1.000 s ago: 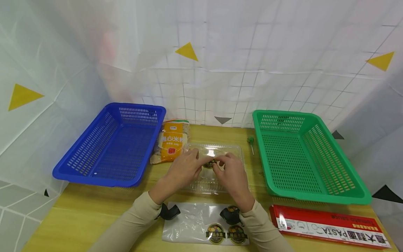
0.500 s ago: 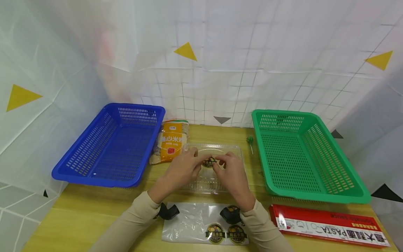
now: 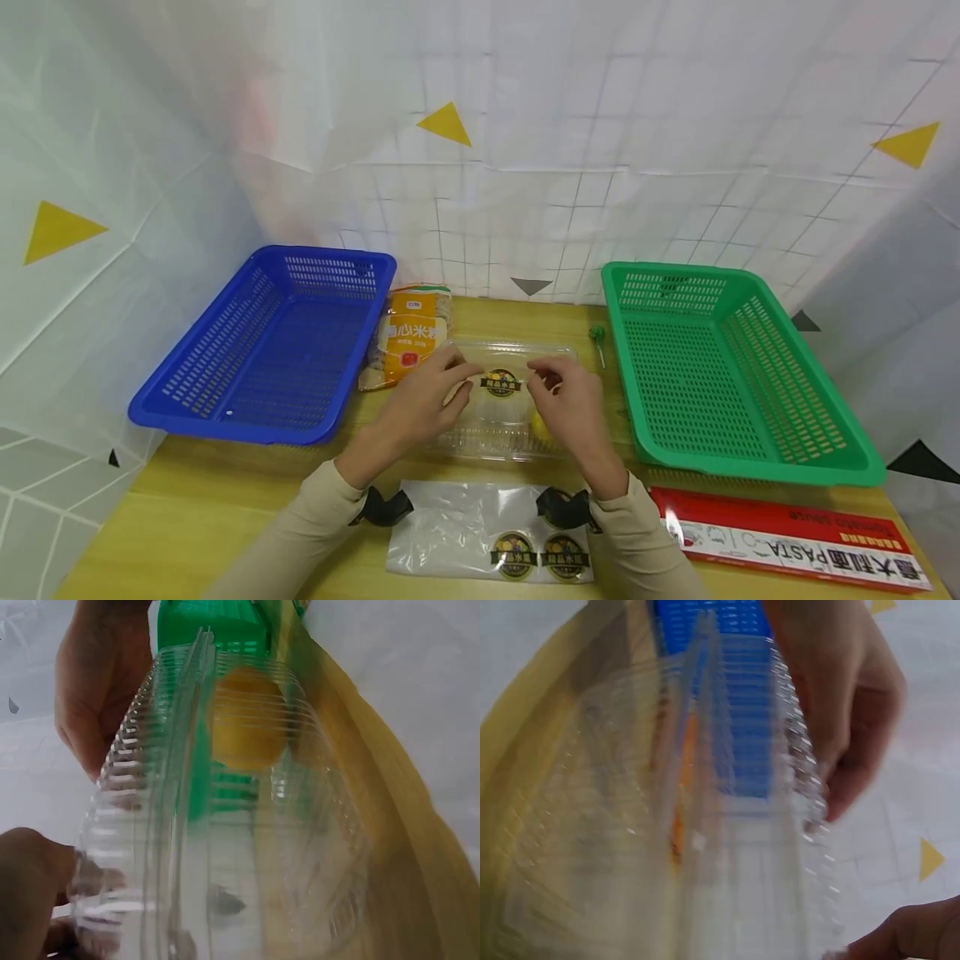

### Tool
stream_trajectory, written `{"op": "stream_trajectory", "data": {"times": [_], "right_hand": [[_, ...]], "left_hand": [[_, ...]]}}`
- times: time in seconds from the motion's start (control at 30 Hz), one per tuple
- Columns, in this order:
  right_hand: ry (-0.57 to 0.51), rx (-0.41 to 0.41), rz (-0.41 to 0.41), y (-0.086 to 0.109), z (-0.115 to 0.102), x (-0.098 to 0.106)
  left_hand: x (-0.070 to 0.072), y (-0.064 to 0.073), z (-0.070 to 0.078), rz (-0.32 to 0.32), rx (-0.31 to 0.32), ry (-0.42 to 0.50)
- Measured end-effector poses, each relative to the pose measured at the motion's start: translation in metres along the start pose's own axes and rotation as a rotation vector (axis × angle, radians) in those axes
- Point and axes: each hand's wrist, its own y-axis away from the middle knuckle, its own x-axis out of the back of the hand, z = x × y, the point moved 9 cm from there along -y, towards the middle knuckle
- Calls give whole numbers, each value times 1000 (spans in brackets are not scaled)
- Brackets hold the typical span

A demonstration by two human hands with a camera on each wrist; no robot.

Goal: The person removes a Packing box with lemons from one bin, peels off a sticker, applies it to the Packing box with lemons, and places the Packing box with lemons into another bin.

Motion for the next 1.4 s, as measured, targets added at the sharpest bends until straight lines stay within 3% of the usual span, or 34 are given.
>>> {"op": "stream_trajectory", "data": {"times": [0.17, 0.33, 0.43, 0.53, 0.63, 0.8, 0.93, 1.13, 1.27, 1.4], "right_hand": [[-15, -9, 14, -2, 1, 13], [-15, -6, 59, -3, 4, 22], [-8, -14, 75, -3, 6, 26], [33, 0, 66, -3, 7, 27], [81, -15, 10, -2, 11, 24], [107, -117, -131, 4, 28, 13], [79, -203, -198, 8, 40, 7], [40, -282, -243, 11, 49, 4], [31, -222, -171, 10, 41, 14], [8, -114, -46, 13, 24, 39]], "left_hand": [[8, 9, -11, 59, 46, -7], [18, 20, -24, 132, 142, 14], [20, 28, -36, 160, 232, 63], [16, 36, -50, 136, 344, 141], [8, 43, -63, 72, 460, 227], [-4, 54, -74, -8, 584, 399], [-9, 57, -76, -33, 626, 487], [-15, 58, -77, -53, 644, 536], [-19, 59, -78, -63, 645, 557], [-20, 58, -77, -62, 637, 571]]}}
